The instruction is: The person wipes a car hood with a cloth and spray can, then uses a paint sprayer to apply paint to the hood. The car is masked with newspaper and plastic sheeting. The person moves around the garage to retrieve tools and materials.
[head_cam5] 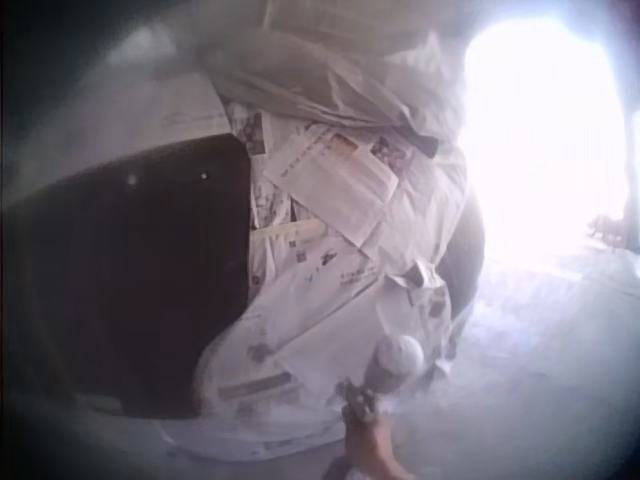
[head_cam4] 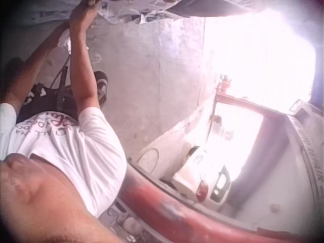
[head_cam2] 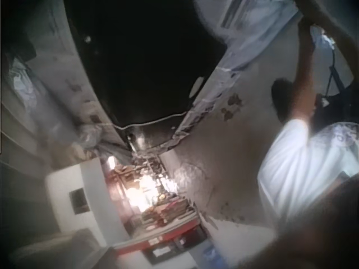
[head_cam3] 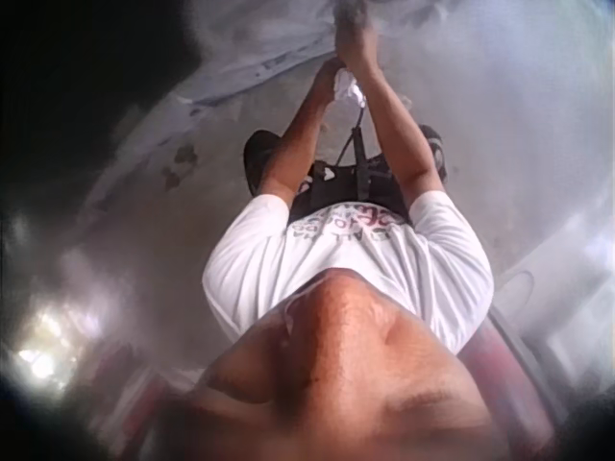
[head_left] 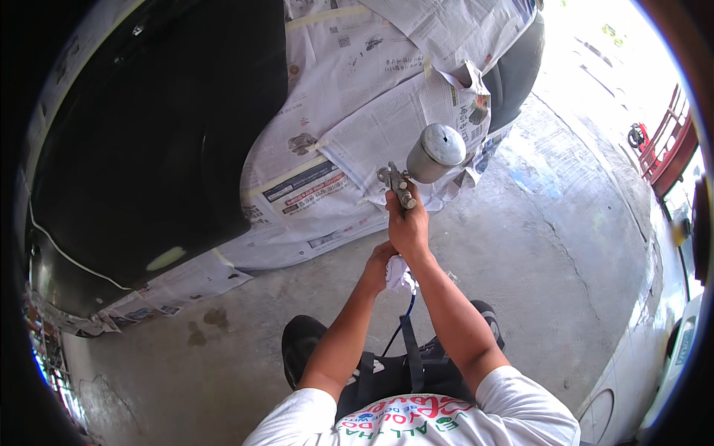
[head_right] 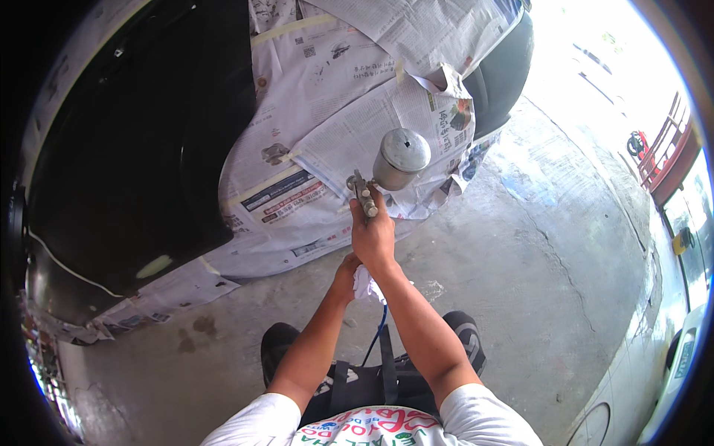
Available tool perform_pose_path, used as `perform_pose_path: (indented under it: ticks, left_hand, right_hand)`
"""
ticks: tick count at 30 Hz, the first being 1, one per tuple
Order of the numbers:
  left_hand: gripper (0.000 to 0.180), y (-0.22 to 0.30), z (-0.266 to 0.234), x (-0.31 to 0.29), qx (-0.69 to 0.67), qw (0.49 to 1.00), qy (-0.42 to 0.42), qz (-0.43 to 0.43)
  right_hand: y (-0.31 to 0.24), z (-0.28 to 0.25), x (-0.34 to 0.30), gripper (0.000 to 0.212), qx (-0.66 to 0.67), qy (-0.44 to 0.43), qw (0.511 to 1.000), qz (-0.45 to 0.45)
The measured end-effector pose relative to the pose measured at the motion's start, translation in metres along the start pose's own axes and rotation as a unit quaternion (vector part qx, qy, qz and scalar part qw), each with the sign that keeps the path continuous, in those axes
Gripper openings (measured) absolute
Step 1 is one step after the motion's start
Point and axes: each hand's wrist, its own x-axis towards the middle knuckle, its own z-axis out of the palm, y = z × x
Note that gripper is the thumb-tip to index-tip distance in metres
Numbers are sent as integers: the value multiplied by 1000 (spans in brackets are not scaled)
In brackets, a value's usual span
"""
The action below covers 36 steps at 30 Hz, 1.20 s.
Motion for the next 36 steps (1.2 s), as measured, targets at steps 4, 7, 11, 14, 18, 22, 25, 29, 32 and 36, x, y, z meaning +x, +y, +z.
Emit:
perform_pose_path:
  ticks: [4, 7, 11, 14, 18, 22, 25, 29, 32, 36]
  left_hand:
    - [26, -7, 3, -9, 9, 999, 36, -19]
    - [26, 6, 14, -9, 41, 999, 14, -13]
    - [27, 15, -1, -6, 99, 995, -17, 18]
    - [27, 13, -7, -10, 83, 997, -9, 0]
    - [27, 11, 0, -15, 99, 995, -11, 9]
    - [26, 14, -9, -10, 94, 995, -10, 27]
    - [24, 5, 7, 1, 72, 997, -21, 17]
    - [31, -7, -9, 5, 98, 995, 7, 8]
    - [45, -17, 6, 9, -121, 964, 212, -105]
    - [64, -16, -53, -3, -252, 955, 155, -32]
  right_hand:
    - [16, 4, -10, 39, -5, 34, 999, -17]
    - [8, -1, -5, 44, 20, 22, 1000, 6]
    - [4, 5, -4, 41, 39, 16, 999, -16]
    - [7, 8, -9, 41, 24, 18, 999, -16]
    - [12, 7, -11, 45, 28, 29, 999, -17]
    - [1, 10, -14, 47, 34, 10, 999, -4]
    - [22, 0, -1, 48, 18, 42, 998, -39]
    - [20, -3, 2, 47, 22, 17, 999, -29]
    - [32, -34, 8, 44, -29, -4, 999, -22]
    - [36, -48, -8, 44, -58, -76, 995, -2]
